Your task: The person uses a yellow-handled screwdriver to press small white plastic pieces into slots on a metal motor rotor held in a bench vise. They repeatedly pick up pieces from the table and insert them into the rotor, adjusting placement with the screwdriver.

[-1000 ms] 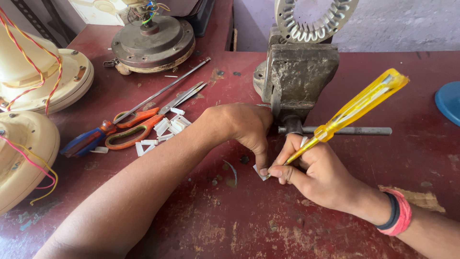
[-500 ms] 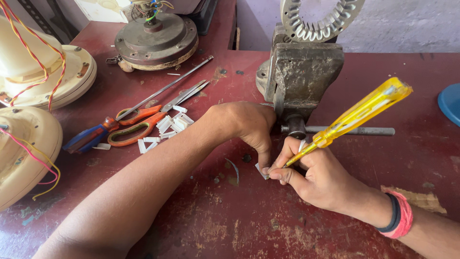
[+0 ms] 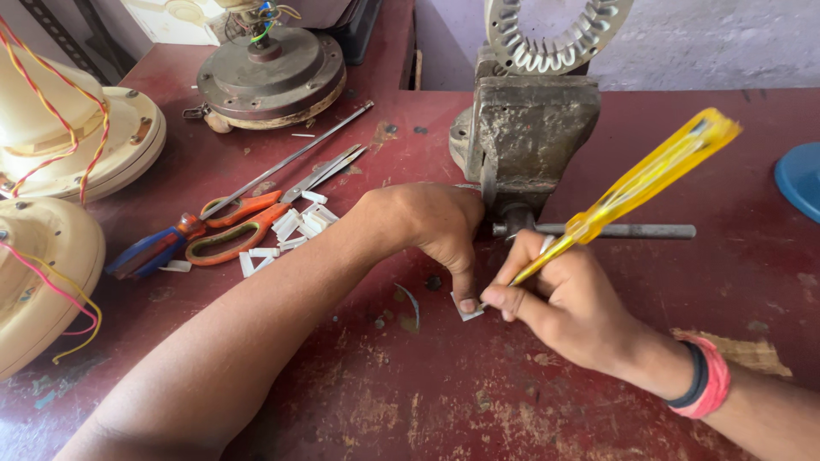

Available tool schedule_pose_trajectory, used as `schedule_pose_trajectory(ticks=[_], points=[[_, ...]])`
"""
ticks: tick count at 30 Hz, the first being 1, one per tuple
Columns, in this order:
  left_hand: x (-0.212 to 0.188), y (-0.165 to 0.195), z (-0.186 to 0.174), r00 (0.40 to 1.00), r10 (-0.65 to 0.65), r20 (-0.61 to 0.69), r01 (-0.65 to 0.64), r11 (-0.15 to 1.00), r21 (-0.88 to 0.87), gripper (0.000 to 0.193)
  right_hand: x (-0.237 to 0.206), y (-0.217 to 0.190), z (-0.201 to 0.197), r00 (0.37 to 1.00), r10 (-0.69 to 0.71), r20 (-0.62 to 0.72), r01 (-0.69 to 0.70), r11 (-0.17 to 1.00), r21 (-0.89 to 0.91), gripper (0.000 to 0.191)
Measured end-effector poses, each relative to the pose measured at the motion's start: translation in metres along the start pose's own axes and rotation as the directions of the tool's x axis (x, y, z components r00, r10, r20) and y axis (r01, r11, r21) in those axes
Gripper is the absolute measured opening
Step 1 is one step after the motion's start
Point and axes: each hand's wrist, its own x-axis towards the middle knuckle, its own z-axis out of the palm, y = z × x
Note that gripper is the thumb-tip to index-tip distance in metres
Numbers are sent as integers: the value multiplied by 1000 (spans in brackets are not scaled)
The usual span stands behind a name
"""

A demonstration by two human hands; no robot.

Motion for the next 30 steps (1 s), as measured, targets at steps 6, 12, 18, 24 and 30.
schedule_pose_trajectory(ticks=[6,12,18,24,30], points=[[0,0,-2,1000,10,-6,-10,1000,-7,81,2,1,0,998,41,55,-39,998,-44,16],[-1,2,-3,1000,-4,-16,4,1000,7,83,0,-3,3,993,-100,64,109,983,-150,15],[1,-1,-4,1000,-15,-4,15,1000,27,85,1,-8,5,996,-85,34,90,972,-218,16],[3,-3,-3,1000,23,13,-24,998,53,83,2,-11,5,994,-112,19,113,964,-239,16],[4,-4,-3,1000,18,13,-18,998,53,84,3,-10,3,986,-164,0,156,938,-310,17]])
